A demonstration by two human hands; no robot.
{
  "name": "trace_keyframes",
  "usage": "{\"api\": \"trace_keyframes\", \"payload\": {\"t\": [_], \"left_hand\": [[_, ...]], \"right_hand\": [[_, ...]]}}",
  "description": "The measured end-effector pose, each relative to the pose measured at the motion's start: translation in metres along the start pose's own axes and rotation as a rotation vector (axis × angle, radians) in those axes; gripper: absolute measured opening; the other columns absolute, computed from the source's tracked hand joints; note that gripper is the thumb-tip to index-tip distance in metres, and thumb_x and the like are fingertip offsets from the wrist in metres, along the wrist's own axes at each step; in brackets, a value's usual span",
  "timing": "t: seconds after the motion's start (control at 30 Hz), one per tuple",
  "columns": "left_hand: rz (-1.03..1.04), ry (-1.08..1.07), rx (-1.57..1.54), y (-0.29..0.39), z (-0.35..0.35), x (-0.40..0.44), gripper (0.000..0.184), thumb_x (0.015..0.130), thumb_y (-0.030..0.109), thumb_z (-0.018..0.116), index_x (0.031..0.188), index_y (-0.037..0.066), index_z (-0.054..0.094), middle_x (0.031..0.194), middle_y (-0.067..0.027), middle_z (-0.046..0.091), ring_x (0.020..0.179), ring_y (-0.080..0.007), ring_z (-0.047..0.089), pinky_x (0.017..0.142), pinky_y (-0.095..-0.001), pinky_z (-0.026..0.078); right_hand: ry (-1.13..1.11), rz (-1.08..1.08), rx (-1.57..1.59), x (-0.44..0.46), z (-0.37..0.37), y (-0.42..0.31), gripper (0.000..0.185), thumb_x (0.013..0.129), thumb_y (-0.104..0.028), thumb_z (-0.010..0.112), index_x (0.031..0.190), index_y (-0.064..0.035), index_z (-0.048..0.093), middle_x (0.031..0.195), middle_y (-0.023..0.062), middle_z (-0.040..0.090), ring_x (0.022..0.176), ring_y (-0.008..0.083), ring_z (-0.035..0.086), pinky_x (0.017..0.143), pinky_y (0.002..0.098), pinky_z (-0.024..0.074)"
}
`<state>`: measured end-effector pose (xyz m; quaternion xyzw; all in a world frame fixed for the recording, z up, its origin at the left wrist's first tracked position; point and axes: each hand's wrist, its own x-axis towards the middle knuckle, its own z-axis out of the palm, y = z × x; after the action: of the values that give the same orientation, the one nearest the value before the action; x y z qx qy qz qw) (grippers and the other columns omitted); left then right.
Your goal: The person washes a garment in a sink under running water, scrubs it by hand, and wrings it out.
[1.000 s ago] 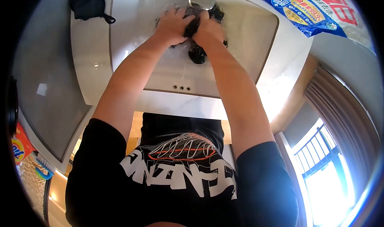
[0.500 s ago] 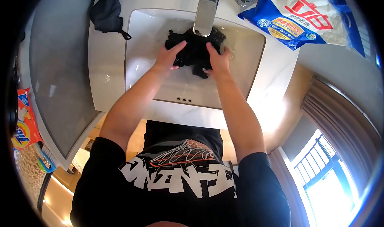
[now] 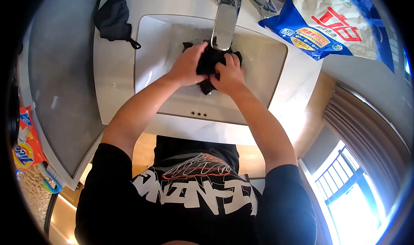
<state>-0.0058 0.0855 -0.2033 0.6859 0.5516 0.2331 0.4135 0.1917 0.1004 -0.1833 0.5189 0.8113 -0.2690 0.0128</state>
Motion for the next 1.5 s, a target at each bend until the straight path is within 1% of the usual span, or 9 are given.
{"api": "trace_keyframes", "payload": {"t": [0.07, 0.2, 0.43, 0.7, 0.83, 0.97, 1.03, 1.23, 1.5], "left_hand": [[-0.018, -0.246, 0.414, 0.023, -0.013, 0.000, 0.093, 0.057, 0.044, 0.087, 0.138, 0.019, 0.048, 0.145, -0.0183, 0.037, 0.134, -0.0411, 0.033, 0.106, -0.0654, 0.025], [0.131, -0.119, 0.553, 0.018, -0.008, 0.011, 0.093, 0.053, 0.053, 0.087, 0.132, 0.019, 0.053, 0.154, -0.0183, 0.024, 0.145, -0.0426, 0.014, 0.110, -0.0698, 0.016], [0.098, -0.264, 0.549, -0.020, 0.009, 0.034, 0.079, 0.060, 0.047, 0.085, 0.127, 0.017, 0.054, 0.146, -0.0140, 0.039, 0.137, -0.0412, 0.033, 0.110, -0.0597, 0.027], [0.060, -0.153, 0.518, -0.044, 0.032, 0.056, 0.062, 0.068, 0.037, 0.080, 0.120, 0.016, 0.054, 0.130, -0.0145, 0.052, 0.121, -0.0371, 0.048, 0.096, -0.0527, 0.040], [-0.227, -0.324, 0.374, 0.016, -0.009, 0.060, 0.073, 0.065, 0.036, 0.084, 0.126, 0.015, 0.049, 0.125, -0.0180, 0.054, 0.116, -0.0363, 0.053, 0.089, -0.0495, 0.045], [0.038, 0.105, 0.042, 0.010, -0.004, 0.021, 0.099, 0.060, 0.029, 0.089, 0.141, 0.006, 0.036, 0.125, -0.0188, 0.053, 0.119, -0.0361, 0.051, 0.094, -0.0468, 0.044], [-0.031, -0.033, 0.065, 0.018, -0.017, 0.001, 0.111, 0.059, 0.029, 0.089, 0.148, 0.005, 0.026, 0.130, -0.0190, 0.050, 0.122, -0.0362, 0.048, 0.102, -0.0513, 0.037], [-0.247, -0.619, 0.493, 0.051, -0.045, -0.003, 0.106, 0.059, 0.048, 0.086, 0.144, 0.007, 0.036, 0.145, -0.0208, 0.038, 0.133, -0.0387, 0.037, 0.106, -0.0625, 0.028], [0.028, -0.494, 0.667, 0.034, -0.031, -0.024, 0.089, 0.058, 0.061, 0.082, 0.117, 0.001, 0.055, 0.157, -0.0231, 0.017, 0.145, -0.0422, 0.015, 0.110, -0.0711, 0.014]], "right_hand": [[-0.145, 0.029, -0.213, 0.001, 0.001, -0.004, 0.044, 0.066, -0.038, 0.078, 0.103, -0.0154, 0.070, 0.133, 0.0137, 0.044, 0.132, 0.0377, 0.035, 0.096, 0.0608, 0.0384], [-0.175, 0.099, -0.333, 0.014, 0.006, -0.020, 0.059, 0.065, -0.042, 0.080, 0.113, -0.0109, 0.067, 0.128, 0.0088, 0.045, 0.127, 0.0331, 0.038, 0.096, 0.0574, 0.0394], [-0.216, 0.146, -0.323, 0.038, 0.040, 0.002, 0.072, 0.065, -0.054, 0.081, 0.119, -0.0111, 0.063, 0.128, 0.0090, 0.044, 0.122, 0.0276, 0.044, 0.101, 0.0474, 0.0417], [-0.302, 0.702, 0.779, 0.075, 0.086, 0.059, 0.053, 0.080, -0.039, 0.074, 0.122, -0.0097, 0.059, 0.127, 0.0118, 0.051, 0.126, 0.0348, 0.044, 0.100, 0.0459, 0.0444], [-0.299, 0.290, 0.057, 0.057, 0.004, 0.008, 0.050, 0.075, -0.026, 0.079, 0.117, -0.0079, 0.058, 0.125, 0.0138, 0.053, 0.120, 0.0365, 0.049, 0.099, 0.0466, 0.0436], [0.101, -0.119, 0.079, -0.001, -0.008, 0.017, 0.058, 0.066, -0.027, 0.085, 0.113, -0.0083, 0.056, 0.124, 0.0144, 0.052, 0.118, 0.0378, 0.050, 0.096, 0.0461, 0.0457], [0.211, -0.356, 0.175, -0.025, -0.014, 0.022, 0.062, 0.064, -0.029, 0.087, 0.114, -0.0084, 0.056, 0.126, 0.0134, 0.051, 0.121, 0.0386, 0.048, 0.092, 0.0462, 0.0483], [-0.028, 0.203, 0.333, -0.036, -0.032, -0.016, 0.087, 0.066, -0.036, 0.085, 0.138, -0.0114, 0.043, 0.139, 0.0191, 0.038, 0.131, 0.0400, 0.039, 0.102, 0.0524, 0.0402], [-0.424, 0.172, -0.305, -0.015, 0.003, -0.035, 0.113, 0.067, -0.056, 0.074, 0.155, -0.0151, 0.016, 0.158, 0.0227, 0.013, 0.147, 0.0411, 0.007, 0.106, 0.0742, 0.0130]]}}
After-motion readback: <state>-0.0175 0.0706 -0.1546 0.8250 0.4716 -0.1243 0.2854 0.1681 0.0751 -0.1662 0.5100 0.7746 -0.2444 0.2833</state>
